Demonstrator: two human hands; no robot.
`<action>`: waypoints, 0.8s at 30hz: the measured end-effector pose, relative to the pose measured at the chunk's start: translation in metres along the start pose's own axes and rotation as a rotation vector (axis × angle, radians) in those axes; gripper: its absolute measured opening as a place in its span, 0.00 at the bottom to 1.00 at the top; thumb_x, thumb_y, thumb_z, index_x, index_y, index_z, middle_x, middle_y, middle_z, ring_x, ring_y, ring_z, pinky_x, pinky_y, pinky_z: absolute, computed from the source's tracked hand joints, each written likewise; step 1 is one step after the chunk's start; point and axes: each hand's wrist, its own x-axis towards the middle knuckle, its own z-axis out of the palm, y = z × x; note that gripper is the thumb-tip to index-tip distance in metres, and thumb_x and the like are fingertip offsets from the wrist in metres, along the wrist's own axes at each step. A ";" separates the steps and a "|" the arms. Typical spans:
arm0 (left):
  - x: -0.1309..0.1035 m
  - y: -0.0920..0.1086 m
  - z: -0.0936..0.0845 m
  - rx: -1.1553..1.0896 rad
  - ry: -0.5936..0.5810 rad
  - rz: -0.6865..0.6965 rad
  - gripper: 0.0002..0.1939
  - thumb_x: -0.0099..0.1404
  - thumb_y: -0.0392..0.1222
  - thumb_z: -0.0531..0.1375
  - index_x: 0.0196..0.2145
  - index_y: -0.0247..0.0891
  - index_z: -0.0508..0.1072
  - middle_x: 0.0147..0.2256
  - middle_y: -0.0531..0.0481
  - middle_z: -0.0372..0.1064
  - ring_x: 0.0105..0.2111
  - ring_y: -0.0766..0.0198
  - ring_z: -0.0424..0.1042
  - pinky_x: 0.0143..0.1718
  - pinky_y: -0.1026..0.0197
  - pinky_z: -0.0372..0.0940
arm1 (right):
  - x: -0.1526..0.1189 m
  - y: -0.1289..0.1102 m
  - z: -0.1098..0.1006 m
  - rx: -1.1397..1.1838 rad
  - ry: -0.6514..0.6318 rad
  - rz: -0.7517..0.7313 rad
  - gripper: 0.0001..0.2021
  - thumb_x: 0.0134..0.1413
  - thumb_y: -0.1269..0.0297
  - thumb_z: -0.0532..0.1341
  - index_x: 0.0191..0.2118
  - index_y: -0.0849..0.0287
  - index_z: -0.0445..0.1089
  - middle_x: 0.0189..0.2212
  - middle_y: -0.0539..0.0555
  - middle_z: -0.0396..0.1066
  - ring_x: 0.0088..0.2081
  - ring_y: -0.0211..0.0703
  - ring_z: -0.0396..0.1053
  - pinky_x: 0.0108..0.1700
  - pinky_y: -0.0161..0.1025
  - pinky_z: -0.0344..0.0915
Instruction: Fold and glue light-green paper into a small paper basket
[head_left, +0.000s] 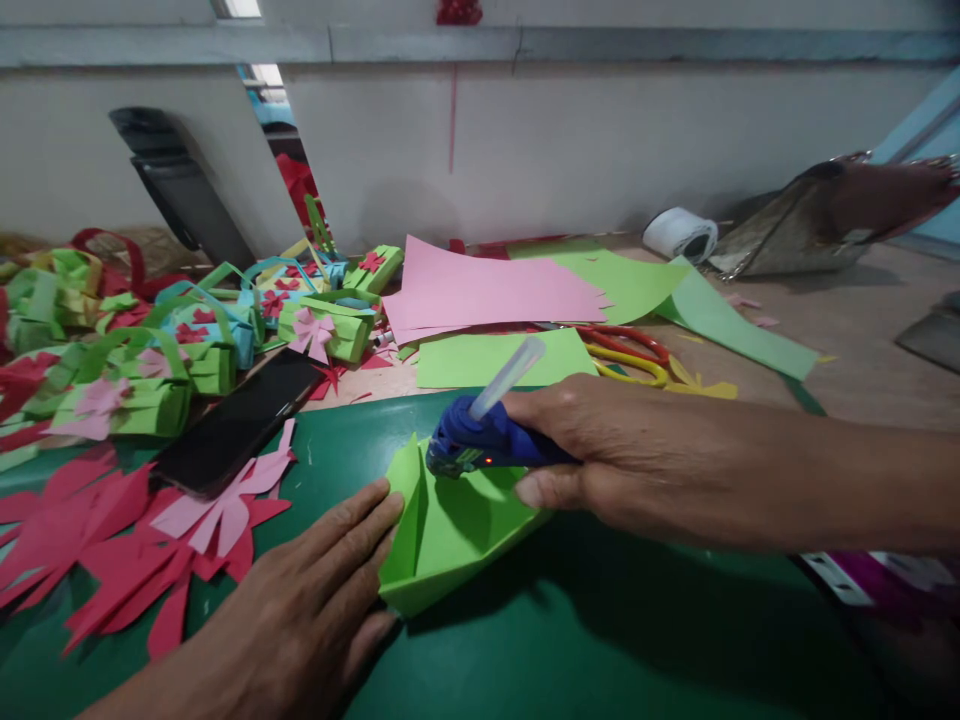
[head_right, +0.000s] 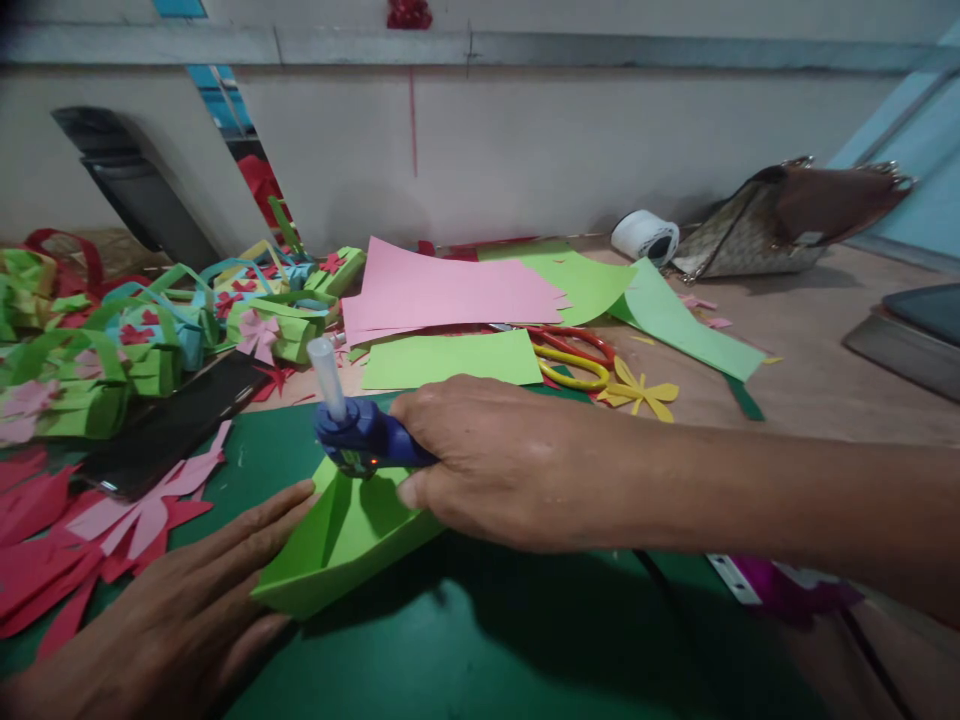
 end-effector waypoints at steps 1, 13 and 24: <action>0.001 0.000 -0.001 0.000 0.003 -0.004 0.15 0.67 0.41 0.52 0.45 0.32 0.74 0.49 0.42 0.70 0.53 0.54 0.64 0.53 0.58 0.62 | -0.001 0.000 0.000 -0.001 0.005 0.002 0.11 0.54 0.64 0.53 0.41 0.60 0.68 0.37 0.56 0.70 0.39 0.48 0.67 0.39 0.42 0.60; 0.002 0.003 -0.005 -0.081 0.010 -0.031 0.12 0.67 0.36 0.51 0.39 0.35 0.74 0.50 0.43 0.69 0.58 0.58 0.57 0.58 0.55 0.57 | 0.007 0.000 0.001 -0.045 0.036 -0.016 0.06 0.54 0.62 0.54 0.35 0.58 0.63 0.34 0.54 0.68 0.37 0.47 0.66 0.36 0.40 0.58; 0.005 -0.004 -0.002 -0.095 -0.035 -0.015 0.14 0.68 0.34 0.48 0.47 0.31 0.69 0.46 0.42 0.70 0.50 0.58 0.66 0.54 0.55 0.63 | -0.006 -0.002 0.001 0.027 0.375 0.114 0.08 0.52 0.57 0.55 0.30 0.55 0.63 0.24 0.50 0.67 0.23 0.40 0.61 0.24 0.37 0.58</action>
